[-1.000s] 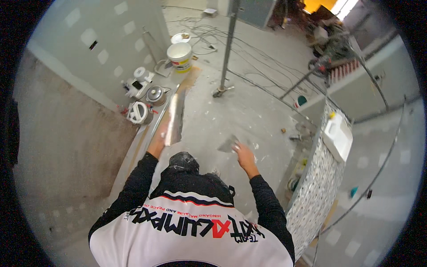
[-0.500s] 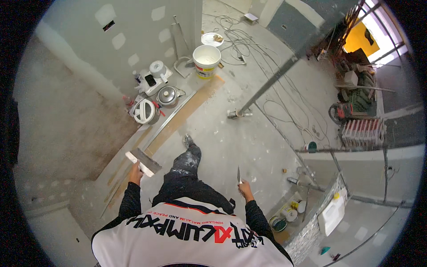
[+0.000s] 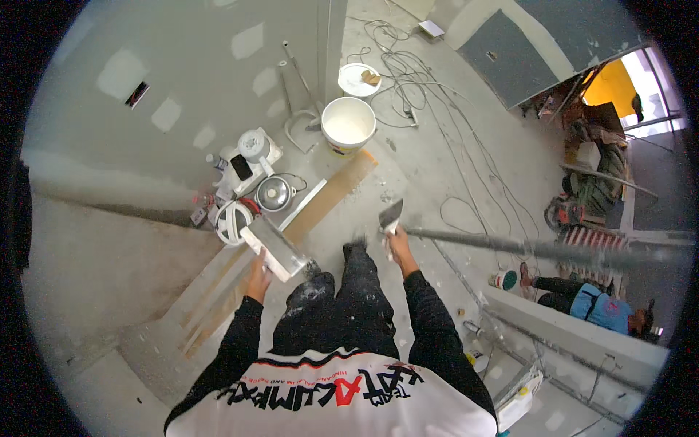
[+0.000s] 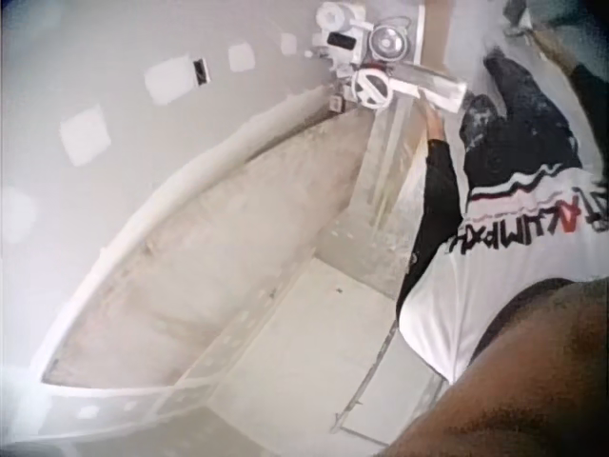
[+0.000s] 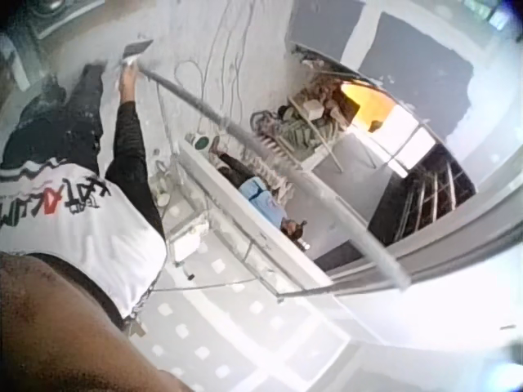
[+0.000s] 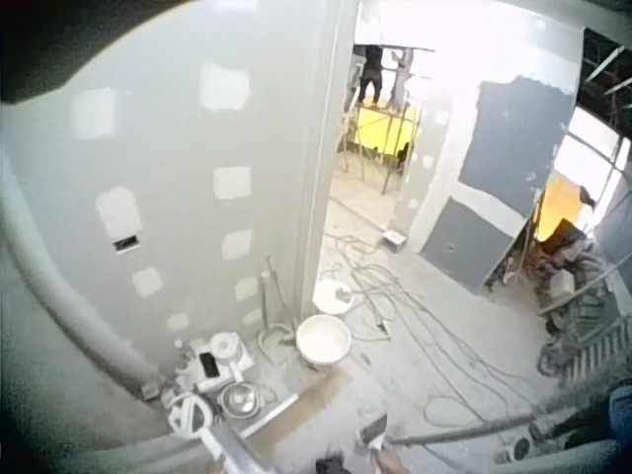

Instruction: The person mixes and applies plaster to a wall using a spatula and a broad knife, first collecting the compound from a bucket and then smoothing it onto a corner seam.

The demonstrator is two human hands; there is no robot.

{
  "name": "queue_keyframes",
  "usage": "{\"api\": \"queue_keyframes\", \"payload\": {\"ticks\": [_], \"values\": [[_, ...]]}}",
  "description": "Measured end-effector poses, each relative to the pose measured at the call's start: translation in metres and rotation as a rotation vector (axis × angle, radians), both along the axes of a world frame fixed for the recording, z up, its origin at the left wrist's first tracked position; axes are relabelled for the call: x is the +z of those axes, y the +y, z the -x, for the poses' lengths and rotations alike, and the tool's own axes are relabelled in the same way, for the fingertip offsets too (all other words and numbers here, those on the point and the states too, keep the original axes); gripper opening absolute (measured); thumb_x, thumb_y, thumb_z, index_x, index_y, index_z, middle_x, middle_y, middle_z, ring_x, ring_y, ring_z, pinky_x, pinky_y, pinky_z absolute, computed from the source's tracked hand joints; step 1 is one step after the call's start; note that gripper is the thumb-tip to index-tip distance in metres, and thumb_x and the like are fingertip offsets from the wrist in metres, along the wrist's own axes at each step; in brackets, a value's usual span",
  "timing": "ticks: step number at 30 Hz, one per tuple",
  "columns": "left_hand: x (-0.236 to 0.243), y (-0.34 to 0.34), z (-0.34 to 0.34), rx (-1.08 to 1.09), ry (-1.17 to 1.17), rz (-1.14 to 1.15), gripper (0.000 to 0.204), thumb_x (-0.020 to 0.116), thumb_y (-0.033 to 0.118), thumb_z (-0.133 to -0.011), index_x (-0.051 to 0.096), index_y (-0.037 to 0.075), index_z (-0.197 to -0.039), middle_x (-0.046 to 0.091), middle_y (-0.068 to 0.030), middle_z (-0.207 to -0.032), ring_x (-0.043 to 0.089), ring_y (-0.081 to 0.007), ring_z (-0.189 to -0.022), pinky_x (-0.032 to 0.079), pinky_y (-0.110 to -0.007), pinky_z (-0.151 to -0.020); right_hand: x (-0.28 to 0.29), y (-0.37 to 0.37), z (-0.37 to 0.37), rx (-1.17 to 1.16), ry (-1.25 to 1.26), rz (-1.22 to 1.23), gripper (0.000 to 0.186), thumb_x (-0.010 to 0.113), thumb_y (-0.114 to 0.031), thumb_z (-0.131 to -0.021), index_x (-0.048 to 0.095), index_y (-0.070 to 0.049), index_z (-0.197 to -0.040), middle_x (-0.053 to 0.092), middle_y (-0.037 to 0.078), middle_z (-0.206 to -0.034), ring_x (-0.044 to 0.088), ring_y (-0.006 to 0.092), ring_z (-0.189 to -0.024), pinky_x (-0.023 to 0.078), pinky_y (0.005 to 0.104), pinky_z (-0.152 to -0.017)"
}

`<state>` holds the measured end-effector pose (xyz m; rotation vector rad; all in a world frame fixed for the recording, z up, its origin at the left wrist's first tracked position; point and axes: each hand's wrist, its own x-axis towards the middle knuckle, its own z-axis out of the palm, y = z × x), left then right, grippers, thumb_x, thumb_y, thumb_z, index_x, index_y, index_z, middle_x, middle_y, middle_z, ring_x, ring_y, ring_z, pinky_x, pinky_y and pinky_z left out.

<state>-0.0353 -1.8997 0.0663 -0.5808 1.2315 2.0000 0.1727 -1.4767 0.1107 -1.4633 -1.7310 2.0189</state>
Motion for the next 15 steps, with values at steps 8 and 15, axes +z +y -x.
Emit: {"api": "queue_keyframes", "payload": {"ticks": [8, 15], "values": [[0.002, 0.126, 0.028, 0.250, -0.242, 0.029, 0.058, 0.057, 0.029, -0.098, 0.031, 0.005, -0.143, 0.046, -0.0152, -0.137, 0.044, -0.0327, -0.129, 0.035, -0.047, -0.110, -0.163, 0.149, 0.315, 0.012, 0.270, 0.006, 0.047, 0.051, 0.003, -0.087, 0.042, -0.001, -0.132, 0.056, 0.013, -0.119, 0.059, 0.0202, -0.088, 0.052, 0.0329, -0.066], [-0.072, 0.192, 0.018, 0.266, -0.372, 0.144, 0.055, 0.055, 0.026, -0.098, 0.030, 0.007, -0.144, 0.045, -0.0119, -0.140, 0.044, -0.0330, -0.129, 0.035, -0.050, -0.110, -0.336, 0.217, 0.471, -0.014, 0.079, 0.128, 0.037, 0.051, -0.002, -0.088, 0.045, -0.006, -0.124, 0.053, 0.005, -0.077, 0.053, 0.0144, -0.060, 0.046, 0.0327, -0.050]]}}
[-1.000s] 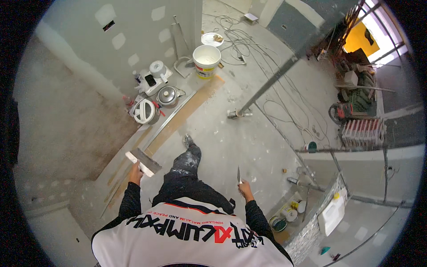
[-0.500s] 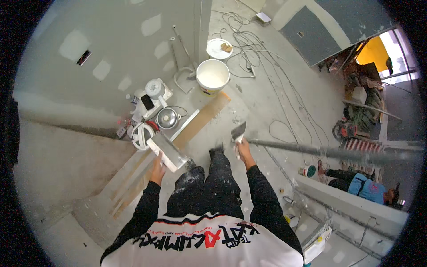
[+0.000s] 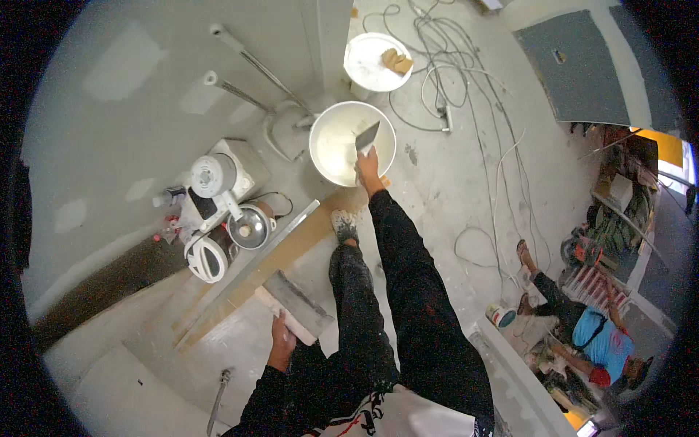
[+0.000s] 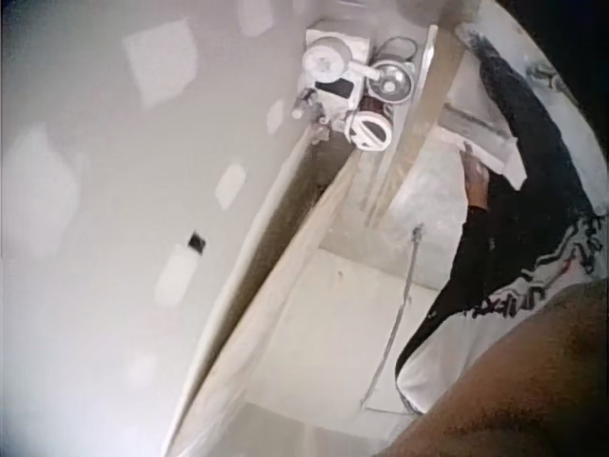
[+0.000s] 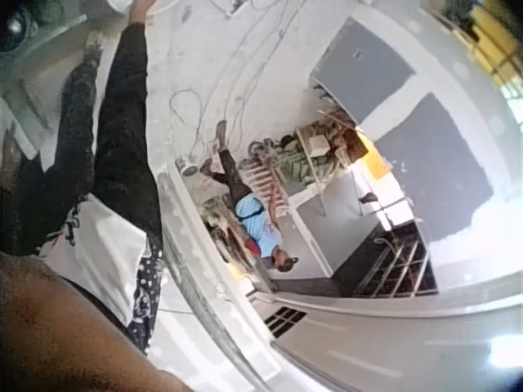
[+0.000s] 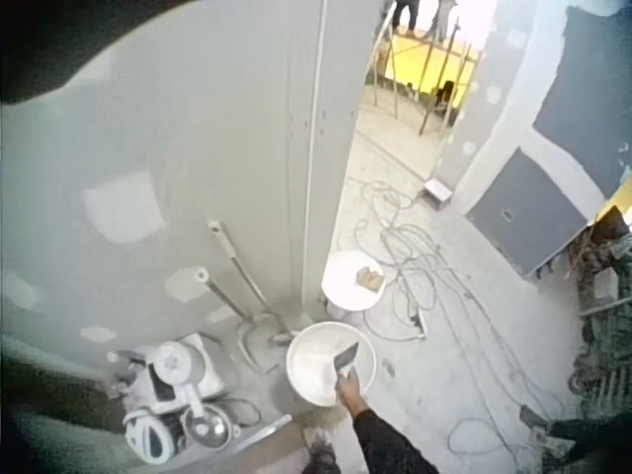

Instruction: The person mixes and applies plaster to a wall using a spatula and a broad knife, first collecting the compound from a bucket and then smoothing it onto a corner seam.

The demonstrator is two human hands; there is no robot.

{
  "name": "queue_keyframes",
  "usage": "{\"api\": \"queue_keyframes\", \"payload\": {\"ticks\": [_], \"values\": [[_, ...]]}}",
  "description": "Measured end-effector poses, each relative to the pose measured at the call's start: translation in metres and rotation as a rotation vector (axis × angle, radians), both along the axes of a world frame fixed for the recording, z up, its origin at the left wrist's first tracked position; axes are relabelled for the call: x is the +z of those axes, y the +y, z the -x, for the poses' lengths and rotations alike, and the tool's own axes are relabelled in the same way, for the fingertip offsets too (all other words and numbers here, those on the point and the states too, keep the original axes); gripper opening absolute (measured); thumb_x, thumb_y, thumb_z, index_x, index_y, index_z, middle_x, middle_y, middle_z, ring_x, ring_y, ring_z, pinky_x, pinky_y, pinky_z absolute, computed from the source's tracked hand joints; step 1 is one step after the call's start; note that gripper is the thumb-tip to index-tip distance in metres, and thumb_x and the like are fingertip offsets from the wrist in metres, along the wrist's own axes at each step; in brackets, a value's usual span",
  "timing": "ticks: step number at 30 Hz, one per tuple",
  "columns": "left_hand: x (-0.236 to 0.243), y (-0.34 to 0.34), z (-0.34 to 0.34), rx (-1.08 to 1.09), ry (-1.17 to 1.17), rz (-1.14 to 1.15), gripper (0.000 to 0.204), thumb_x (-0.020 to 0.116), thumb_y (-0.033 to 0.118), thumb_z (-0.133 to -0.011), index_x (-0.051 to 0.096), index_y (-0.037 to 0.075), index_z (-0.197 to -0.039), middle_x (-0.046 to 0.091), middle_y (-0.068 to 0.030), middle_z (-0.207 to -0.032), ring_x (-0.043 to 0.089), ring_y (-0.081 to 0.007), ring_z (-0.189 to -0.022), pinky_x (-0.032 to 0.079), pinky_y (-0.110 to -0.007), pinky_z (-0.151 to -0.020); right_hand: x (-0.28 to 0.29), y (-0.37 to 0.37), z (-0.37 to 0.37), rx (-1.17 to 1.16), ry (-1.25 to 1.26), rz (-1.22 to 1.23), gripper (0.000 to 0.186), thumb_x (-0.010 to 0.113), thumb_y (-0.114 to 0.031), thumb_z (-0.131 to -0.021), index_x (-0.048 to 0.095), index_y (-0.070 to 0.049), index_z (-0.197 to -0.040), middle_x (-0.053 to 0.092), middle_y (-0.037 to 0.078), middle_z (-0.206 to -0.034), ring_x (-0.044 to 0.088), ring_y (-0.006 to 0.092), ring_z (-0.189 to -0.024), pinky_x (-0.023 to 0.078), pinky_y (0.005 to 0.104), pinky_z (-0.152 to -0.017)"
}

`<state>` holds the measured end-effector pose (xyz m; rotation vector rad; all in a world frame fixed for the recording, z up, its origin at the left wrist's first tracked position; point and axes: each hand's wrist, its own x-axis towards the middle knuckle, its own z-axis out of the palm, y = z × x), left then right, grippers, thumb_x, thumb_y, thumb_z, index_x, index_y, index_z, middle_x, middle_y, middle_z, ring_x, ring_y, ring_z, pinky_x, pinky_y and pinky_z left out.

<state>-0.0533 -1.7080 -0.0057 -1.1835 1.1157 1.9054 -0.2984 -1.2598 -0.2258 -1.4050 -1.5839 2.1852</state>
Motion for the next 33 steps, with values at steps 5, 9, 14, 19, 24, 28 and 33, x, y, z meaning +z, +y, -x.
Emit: {"api": "queue_keyframes", "payload": {"ticks": [5, 9, 14, 19, 24, 28, 33], "values": [[-0.033, 0.047, 0.001, -0.026, -0.125, -0.011, 0.057, 0.055, 0.027, -0.098, 0.030, 0.006, -0.145, 0.044, -0.0130, -0.141, 0.044, -0.0328, -0.129, 0.035, -0.049, -0.110, -0.084, 0.045, 0.039, 0.044, -0.079, -0.417, 0.046, 0.052, -0.002, -0.085, 0.042, -0.002, -0.130, 0.058, 0.017, -0.098, 0.059, 0.0253, -0.080, 0.049, 0.0372, -0.067], [-0.035, 0.009, 0.011, 0.070, -0.139, 0.078, 0.054, 0.044, 0.033, -0.103, 0.028, 0.005, -0.146, 0.043, -0.0148, -0.140, 0.044, -0.0302, -0.130, 0.037, -0.046, -0.110, -0.101, -0.031, 0.072, -0.001, -0.180, -0.359, 0.055, 0.053, -0.003, -0.083, 0.041, 0.004, -0.136, 0.057, 0.029, -0.124, 0.056, 0.0395, -0.117, 0.042, 0.0431, -0.098], [-0.047, 0.038, 0.029, 0.079, -0.099, -0.008, 0.055, 0.046, 0.029, -0.103, 0.025, 0.007, -0.148, 0.041, -0.0147, -0.142, 0.041, -0.0317, -0.132, 0.035, -0.046, -0.111, -0.154, 0.047, 0.067, -0.095, -0.079, -0.564, 0.047, 0.052, -0.001, -0.082, 0.044, 0.003, -0.129, 0.058, 0.020, -0.102, 0.058, 0.0288, -0.086, 0.046, 0.0369, -0.073], [-0.027, 0.005, 0.045, 0.138, -0.117, 0.094, 0.056, 0.046, 0.027, -0.102, 0.023, 0.006, -0.148, 0.039, -0.0156, -0.143, 0.040, -0.0335, -0.132, 0.035, -0.048, -0.112, -0.131, -0.017, 0.099, -0.060, -0.062, -0.215, 0.042, 0.052, 0.001, -0.081, 0.053, 0.003, -0.123, 0.066, 0.018, -0.093, 0.062, 0.0220, -0.066, 0.050, 0.0365, -0.060], [-0.022, 0.003, 0.045, 0.185, -0.160, 0.110, 0.058, 0.048, 0.026, -0.102, 0.023, 0.004, -0.148, 0.039, -0.0164, -0.144, 0.039, -0.0339, -0.133, 0.033, -0.047, -0.112, -0.134, -0.003, 0.097, 0.099, -0.247, -0.417, 0.037, 0.053, -0.001, -0.081, 0.058, 0.001, -0.118, 0.067, 0.018, -0.095, 0.064, 0.0265, -0.077, 0.050, 0.0382, -0.071], [-0.011, -0.001, 0.045, 0.205, -0.092, 0.015, 0.060, 0.050, 0.028, -0.101, 0.023, 0.003, -0.148, 0.039, -0.0162, -0.144, 0.039, -0.0332, -0.133, 0.034, -0.047, -0.112, -0.126, -0.001, 0.083, 0.293, -0.138, -0.602, 0.037, 0.053, -0.003, -0.080, 0.058, 0.002, -0.117, 0.067, 0.023, -0.099, 0.064, 0.0354, -0.092, 0.048, 0.0400, -0.082], [-0.012, 0.003, 0.047, 0.186, -0.118, 0.022, 0.062, 0.053, 0.029, -0.099, 0.023, 0.003, -0.148, 0.039, -0.0154, -0.144, 0.039, -0.0319, -0.134, 0.034, -0.046, -0.112, -0.123, -0.002, 0.078, 0.458, -0.160, -0.486, 0.037, 0.054, -0.005, -0.083, 0.052, 0.003, -0.120, 0.063, 0.018, -0.097, 0.059, 0.0242, -0.090, 0.047, 0.0372, -0.079]]}}
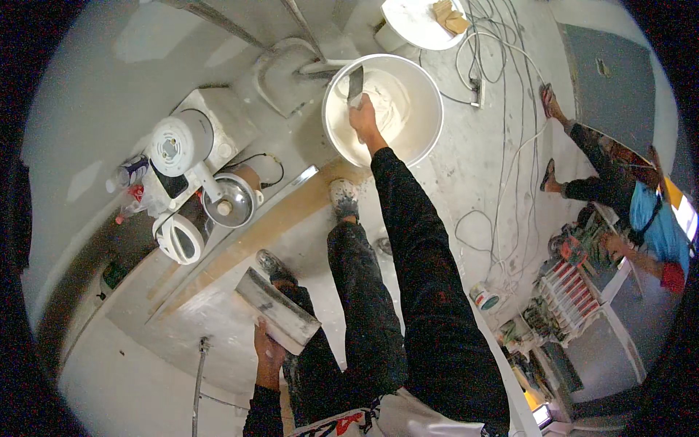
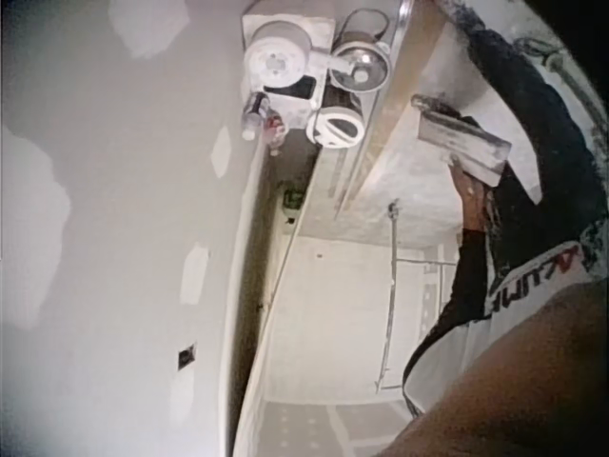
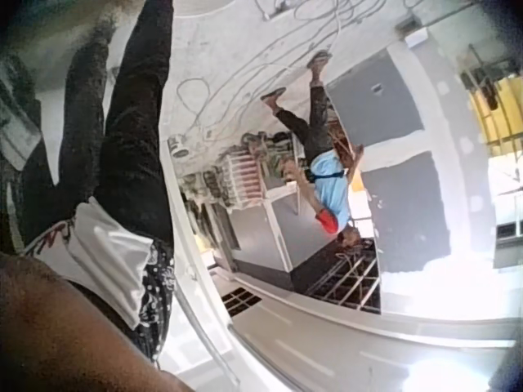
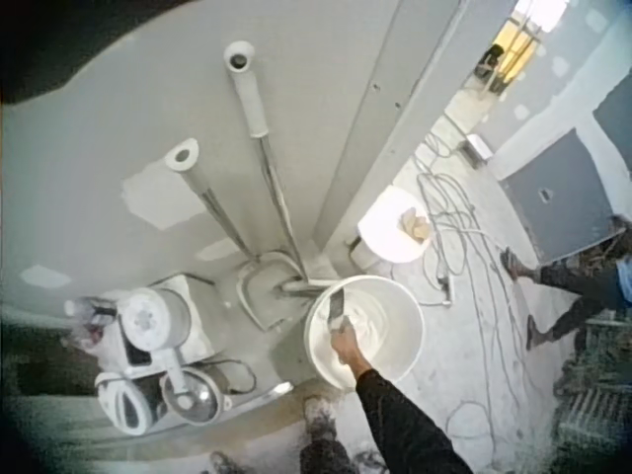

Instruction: The person mixes and applies plaster to a wall using a spatula and a broad knife, first collecting the compound from a bucket and then smoothing it onto a corner seam.

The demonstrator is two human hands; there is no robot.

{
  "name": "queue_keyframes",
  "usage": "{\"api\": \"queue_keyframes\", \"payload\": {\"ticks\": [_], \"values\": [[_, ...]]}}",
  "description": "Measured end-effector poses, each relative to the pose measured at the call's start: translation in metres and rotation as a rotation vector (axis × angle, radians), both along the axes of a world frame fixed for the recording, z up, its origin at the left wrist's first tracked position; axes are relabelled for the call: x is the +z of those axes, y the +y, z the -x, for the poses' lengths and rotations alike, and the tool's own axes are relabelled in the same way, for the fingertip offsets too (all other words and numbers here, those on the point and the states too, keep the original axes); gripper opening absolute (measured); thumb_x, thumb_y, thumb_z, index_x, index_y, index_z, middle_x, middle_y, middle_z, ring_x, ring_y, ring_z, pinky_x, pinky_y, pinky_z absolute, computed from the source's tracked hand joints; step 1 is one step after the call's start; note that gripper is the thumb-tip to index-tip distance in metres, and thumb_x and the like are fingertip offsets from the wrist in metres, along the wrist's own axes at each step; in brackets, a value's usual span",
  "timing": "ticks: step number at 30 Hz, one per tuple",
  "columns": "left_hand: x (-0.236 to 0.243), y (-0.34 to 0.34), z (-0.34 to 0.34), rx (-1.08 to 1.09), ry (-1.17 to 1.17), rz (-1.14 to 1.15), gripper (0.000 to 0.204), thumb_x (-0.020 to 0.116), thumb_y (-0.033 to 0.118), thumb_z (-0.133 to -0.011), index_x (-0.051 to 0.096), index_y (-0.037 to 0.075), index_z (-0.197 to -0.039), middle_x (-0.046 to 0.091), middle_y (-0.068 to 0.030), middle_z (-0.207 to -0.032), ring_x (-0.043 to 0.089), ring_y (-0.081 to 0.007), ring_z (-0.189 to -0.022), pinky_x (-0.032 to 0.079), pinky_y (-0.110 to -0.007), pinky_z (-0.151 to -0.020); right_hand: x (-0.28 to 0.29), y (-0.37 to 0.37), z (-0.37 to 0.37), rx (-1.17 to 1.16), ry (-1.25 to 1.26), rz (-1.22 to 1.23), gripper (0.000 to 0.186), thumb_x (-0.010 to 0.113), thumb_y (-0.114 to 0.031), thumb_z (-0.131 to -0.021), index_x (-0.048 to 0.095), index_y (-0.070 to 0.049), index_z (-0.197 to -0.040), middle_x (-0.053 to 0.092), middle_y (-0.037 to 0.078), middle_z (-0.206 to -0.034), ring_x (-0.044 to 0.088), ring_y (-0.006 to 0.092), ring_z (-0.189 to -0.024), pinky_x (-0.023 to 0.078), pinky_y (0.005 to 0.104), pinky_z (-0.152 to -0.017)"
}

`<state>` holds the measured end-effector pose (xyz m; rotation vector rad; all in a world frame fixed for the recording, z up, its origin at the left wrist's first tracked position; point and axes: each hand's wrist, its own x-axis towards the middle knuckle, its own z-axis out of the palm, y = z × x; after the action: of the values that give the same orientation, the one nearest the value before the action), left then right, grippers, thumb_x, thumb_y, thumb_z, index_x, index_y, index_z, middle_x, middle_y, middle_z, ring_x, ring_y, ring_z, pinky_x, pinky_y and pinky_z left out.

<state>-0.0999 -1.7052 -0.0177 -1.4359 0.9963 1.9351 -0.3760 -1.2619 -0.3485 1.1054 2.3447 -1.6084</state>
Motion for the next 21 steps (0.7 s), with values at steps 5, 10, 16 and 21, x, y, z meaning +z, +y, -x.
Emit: {"api": "queue_keyframes", "payload": {"ticks": [5, 10, 16, 21], "values": [[-0.001, -0.012, -0.001, -0.019, -0.003, 0.027, 0.061, 0.052, 0.030, -0.100, 0.024, 0.004, -0.148, 0.039, -0.0150, -0.144, 0.039, -0.0309, -0.134, 0.034, -0.045, -0.112, 0.006, -0.014, 0.003, 0.064, 0.023, 0.025, 0.037, 0.056, -0.005, -0.085, 0.050, 0.003, -0.121, 0.061, 0.016, -0.097, 0.058, 0.0232, -0.087, 0.046, 0.0365, -0.079], [0.005, 0.001, 0.013, -0.070, 0.002, 0.085, 0.057, 0.049, 0.030, -0.101, 0.027, 0.006, -0.147, 0.042, -0.0156, -0.142, 0.042, -0.0329, -0.131, 0.036, -0.049, -0.111, 0.014, 0.006, -0.003, 0.209, 0.009, 0.145, 0.036, 0.057, -0.005, -0.086, 0.052, 0.002, -0.121, 0.063, 0.013, -0.097, 0.058, 0.0219, -0.087, 0.047, 0.0356, -0.081], [-0.003, 0.024, 0.024, -0.078, 0.059, 0.006, 0.060, 0.053, 0.030, -0.100, 0.026, 0.005, -0.147, 0.041, -0.0148, -0.143, 0.042, -0.0306, -0.131, 0.036, -0.045, -0.111, -0.020, 0.043, -0.015, 0.367, -0.044, 0.154, 0.031, 0.058, -0.005, -0.085, 0.057, 0.001, -0.115, 0.063, 0.009, -0.094, 0.057, 0.0183, -0.086, 0.047, 0.0329, -0.079], [0.006, 0.034, 0.037, -0.085, 0.030, 0.109, 0.057, 0.054, 0.028, -0.099, 0.030, 0.005, -0.145, 0.045, -0.0138, -0.138, 0.045, -0.0299, -0.127, 0.037, -0.045, -0.108, -0.011, 0.031, -0.014, 0.479, 0.008, 0.155, 0.030, 0.058, -0.005, -0.081, 0.058, 0.001, -0.110, 0.062, 0.008, -0.089, 0.057, 0.0165, -0.077, 0.047, 0.0323, -0.066]]}}
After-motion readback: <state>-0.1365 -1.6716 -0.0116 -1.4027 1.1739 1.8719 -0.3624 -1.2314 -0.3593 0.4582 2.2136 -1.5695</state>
